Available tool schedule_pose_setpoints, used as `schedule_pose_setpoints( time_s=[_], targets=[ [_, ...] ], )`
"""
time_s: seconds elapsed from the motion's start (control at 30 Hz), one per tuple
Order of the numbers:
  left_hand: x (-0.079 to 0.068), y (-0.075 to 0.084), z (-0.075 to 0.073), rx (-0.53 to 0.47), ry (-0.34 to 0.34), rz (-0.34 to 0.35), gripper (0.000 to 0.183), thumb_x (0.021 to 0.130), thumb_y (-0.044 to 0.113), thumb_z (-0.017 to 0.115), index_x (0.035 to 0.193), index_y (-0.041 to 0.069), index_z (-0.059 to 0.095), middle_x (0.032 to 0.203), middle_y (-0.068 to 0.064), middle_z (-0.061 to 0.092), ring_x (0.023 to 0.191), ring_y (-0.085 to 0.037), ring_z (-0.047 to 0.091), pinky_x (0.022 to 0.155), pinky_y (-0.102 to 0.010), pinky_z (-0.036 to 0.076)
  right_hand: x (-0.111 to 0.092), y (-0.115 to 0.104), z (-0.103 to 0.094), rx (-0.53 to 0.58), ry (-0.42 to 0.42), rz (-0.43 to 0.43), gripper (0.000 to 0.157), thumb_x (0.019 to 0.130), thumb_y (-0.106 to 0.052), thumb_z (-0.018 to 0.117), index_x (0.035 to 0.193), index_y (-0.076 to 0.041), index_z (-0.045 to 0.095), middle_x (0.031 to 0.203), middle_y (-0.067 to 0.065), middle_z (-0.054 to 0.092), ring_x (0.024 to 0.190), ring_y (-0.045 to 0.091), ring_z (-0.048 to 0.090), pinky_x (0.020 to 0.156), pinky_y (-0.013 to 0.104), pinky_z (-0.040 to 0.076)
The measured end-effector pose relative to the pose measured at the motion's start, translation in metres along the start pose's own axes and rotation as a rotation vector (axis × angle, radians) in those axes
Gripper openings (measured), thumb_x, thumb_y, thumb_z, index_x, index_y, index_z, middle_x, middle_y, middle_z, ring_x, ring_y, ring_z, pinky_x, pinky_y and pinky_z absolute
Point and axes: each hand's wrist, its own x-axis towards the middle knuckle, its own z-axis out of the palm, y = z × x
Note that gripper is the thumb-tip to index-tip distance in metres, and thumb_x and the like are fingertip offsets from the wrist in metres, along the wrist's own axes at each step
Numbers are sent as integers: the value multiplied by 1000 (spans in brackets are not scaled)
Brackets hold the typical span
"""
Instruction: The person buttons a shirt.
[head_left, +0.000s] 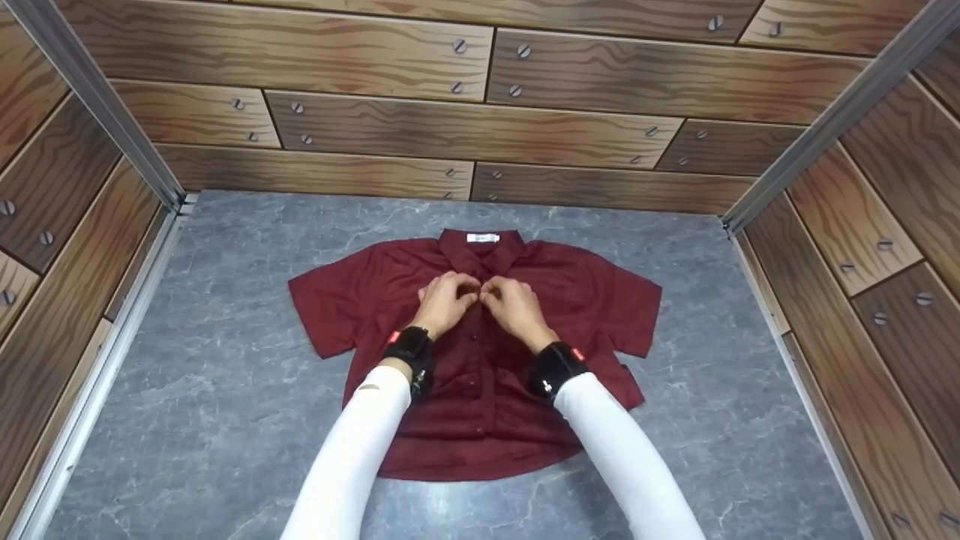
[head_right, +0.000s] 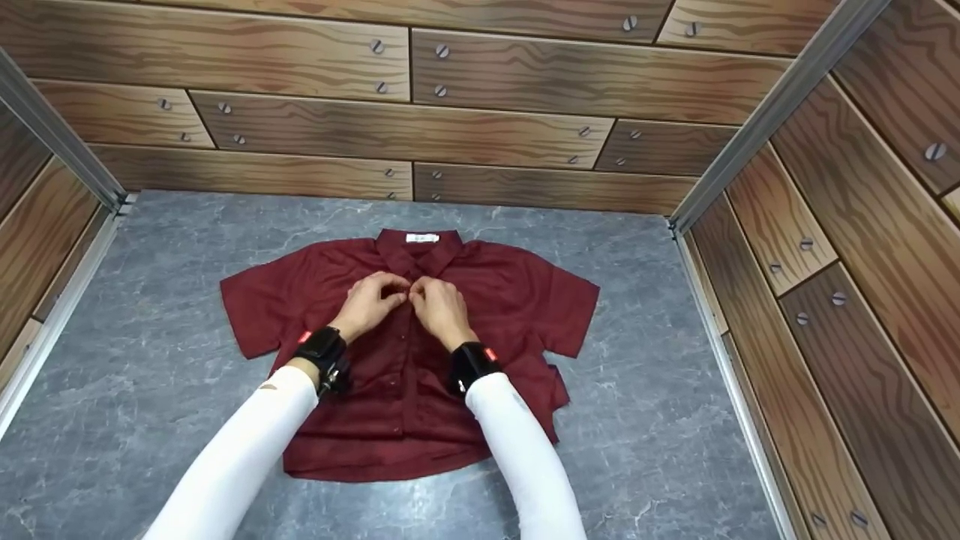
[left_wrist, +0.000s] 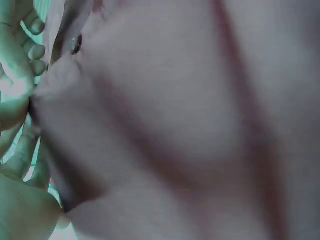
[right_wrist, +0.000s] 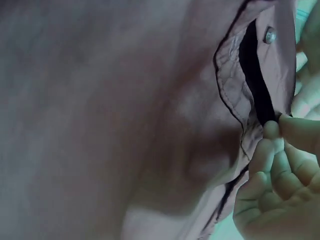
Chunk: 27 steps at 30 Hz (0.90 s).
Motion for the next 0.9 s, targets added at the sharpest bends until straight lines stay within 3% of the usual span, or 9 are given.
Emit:
schedule_pose_setpoints(
  time_s=[0.13,0.33,0.5,0.63,0.77,0.9],
  targets=[
    [0,-5,1,-53,19,-9,21,87,23,71,108,24,73,111,6,66,110,-20,59,94,-46,35,3,3,-1,105,-6,24,8,90,-21,68,92,-14,71,91,1,72,81,20,63,76,37,48],
    [-1,-10,2,-94,43,-70,13,86,27,72,98,23,76,108,6,70,109,-18,62,97,-48,35,1,3,2,128,-48,45,8,91,-23,67,93,-16,72,90,-1,72,81,17,62,75,33,47],
    [-2,-16,0,-72,-5,-93,16,87,28,71,100,21,76,110,4,72,112,-22,62,100,-49,35,-3,1,0,-10,-130,67,13,89,-22,67,100,-14,69,92,2,71,86,21,65,79,38,50],
    [-3,-20,-1,-47,-36,-92,17,87,26,70,101,20,76,110,1,71,112,-24,62,101,-50,33,-5,-2,1,-155,-216,124,32,85,-35,72,105,-13,60,93,5,67,88,27,64,78,43,50],
    [-3,-19,-3,-39,-39,-87,15,88,24,69,100,20,76,109,0,71,110,-24,62,101,-50,33,-4,-7,4,-249,-219,130,51,81,-48,72,108,-8,55,99,14,67,92,37,65,77,50,51],
    [-2,-18,-2,-32,-58,-55,14,89,25,68,100,21,77,105,2,70,107,-21,63,98,-48,34,-1,-8,4,-318,-199,162,54,82,-48,70,108,-4,57,103,20,67,94,43,65,76,53,52]
  ],
)
